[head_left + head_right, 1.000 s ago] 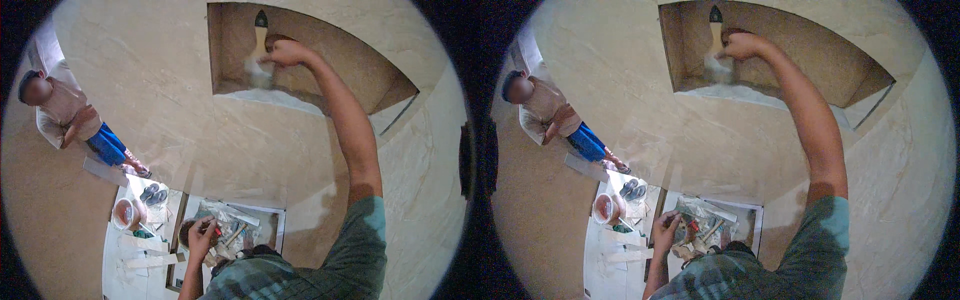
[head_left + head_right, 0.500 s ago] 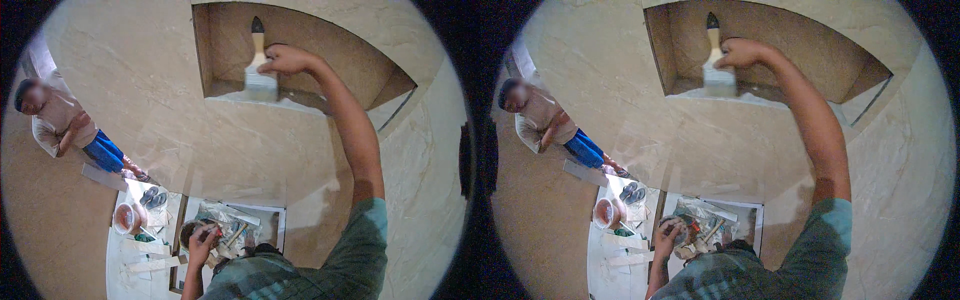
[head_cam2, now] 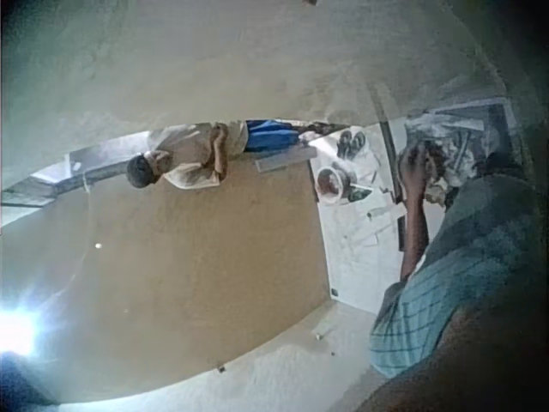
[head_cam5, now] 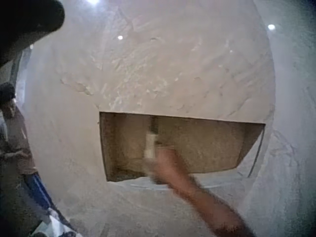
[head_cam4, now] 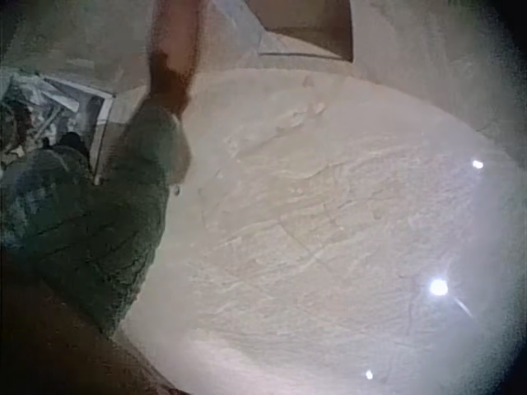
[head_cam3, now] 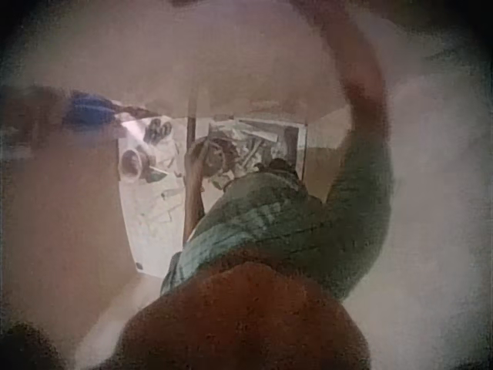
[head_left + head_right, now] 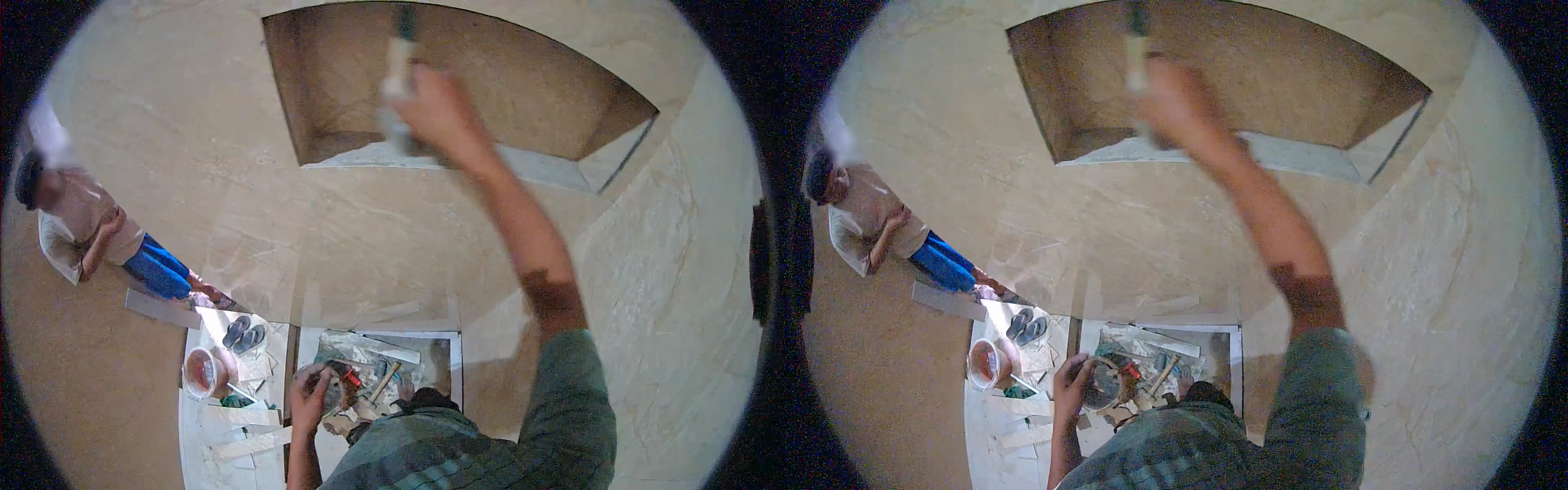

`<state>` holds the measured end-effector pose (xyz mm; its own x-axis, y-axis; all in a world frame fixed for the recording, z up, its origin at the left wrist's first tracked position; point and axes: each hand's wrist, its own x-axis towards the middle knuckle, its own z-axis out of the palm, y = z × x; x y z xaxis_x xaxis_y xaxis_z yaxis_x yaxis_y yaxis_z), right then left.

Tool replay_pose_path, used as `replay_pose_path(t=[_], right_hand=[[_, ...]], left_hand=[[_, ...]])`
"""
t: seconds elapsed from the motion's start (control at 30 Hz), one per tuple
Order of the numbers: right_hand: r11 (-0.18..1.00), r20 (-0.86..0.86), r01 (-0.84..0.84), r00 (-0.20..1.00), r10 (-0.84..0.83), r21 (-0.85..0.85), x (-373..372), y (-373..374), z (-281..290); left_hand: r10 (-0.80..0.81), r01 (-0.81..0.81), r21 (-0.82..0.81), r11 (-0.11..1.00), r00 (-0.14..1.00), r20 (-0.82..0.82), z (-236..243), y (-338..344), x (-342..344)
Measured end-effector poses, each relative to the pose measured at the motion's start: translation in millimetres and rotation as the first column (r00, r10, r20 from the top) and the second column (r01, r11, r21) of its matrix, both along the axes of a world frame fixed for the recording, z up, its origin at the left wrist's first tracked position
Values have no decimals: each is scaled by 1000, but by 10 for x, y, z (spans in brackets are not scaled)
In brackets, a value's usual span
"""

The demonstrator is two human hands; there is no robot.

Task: The person uses a hammer and chisel to chip at a tile edge in a wall niche and then applies a substance to the corner using a brush.

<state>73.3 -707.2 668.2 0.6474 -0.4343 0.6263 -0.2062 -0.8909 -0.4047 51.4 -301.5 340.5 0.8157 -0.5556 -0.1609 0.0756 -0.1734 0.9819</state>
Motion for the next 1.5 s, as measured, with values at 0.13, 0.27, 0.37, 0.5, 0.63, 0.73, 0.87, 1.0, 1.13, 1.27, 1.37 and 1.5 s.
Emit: replay_pose_path(t=[0.13, 0.27, 0.37, 0.5, 0.63, 0.73, 0.87, 1.0, 1.13, 1.27, 1.37, 1.5], right_hand=[[982, 52, -119, 990, 128, -145, 799, 652, -400], [991, 5, 101, 995, -101, -82, 175, -166, -565], [967, 57, 251, 967, -248, -37, -799, -588, -307], [927, -83, 351, 928, -363, -134, -714, -269, -148], [997, 105, -53, 993, 58, -48, -217, 269, -482], [982, -150, 182, 971, -186, -40, -655, -204, -494], [847, -192, 294, 892, -410, -443, -1343, -531, -24], [974, -145, -168, 978, 146, -150, -310, 78, -25], [943, -450, -264, 880, 150, -202, -345, -240, -38], [939, -495, -157, 869, -16, -307, -961, -578, 469], [976, -378, -194, 914, 144, -96, -396, -351, 241], [945, -535, -284, 830, 159, -160, -421, -405, 143]], left_hand=[[-171, 167, -49, 985, 982, -81, 552, -558, -25], [-24, 19, -48, 999, 993, -112, 365, -127, -12], [64, -67, -28, 997, 991, -115, -40, 372, -52], [7, -6, 9, 1000, 981, -193, -65, 213, -62], [-160, 156, -36, 987, 977, -140, 143, -100, 24], [-68, 66, -19, 998, 989, -129, 233, 48, -35], [-27, 37, 38, 999, 970, -240, -220, 401, -39], [-221, 229, 85, 970, 971, -97, -114, 94, 8], [-87, 89, 31, 996, 993, -80, -147, 137, 44], [-23, 46, 75, 996, 961, -277, -296, 452, -54], [-170, 198, 111, 974, 961, -220, -188, 217, -86], [-139, 129, -56, 990, 957, -254, -61, 173, -5]])
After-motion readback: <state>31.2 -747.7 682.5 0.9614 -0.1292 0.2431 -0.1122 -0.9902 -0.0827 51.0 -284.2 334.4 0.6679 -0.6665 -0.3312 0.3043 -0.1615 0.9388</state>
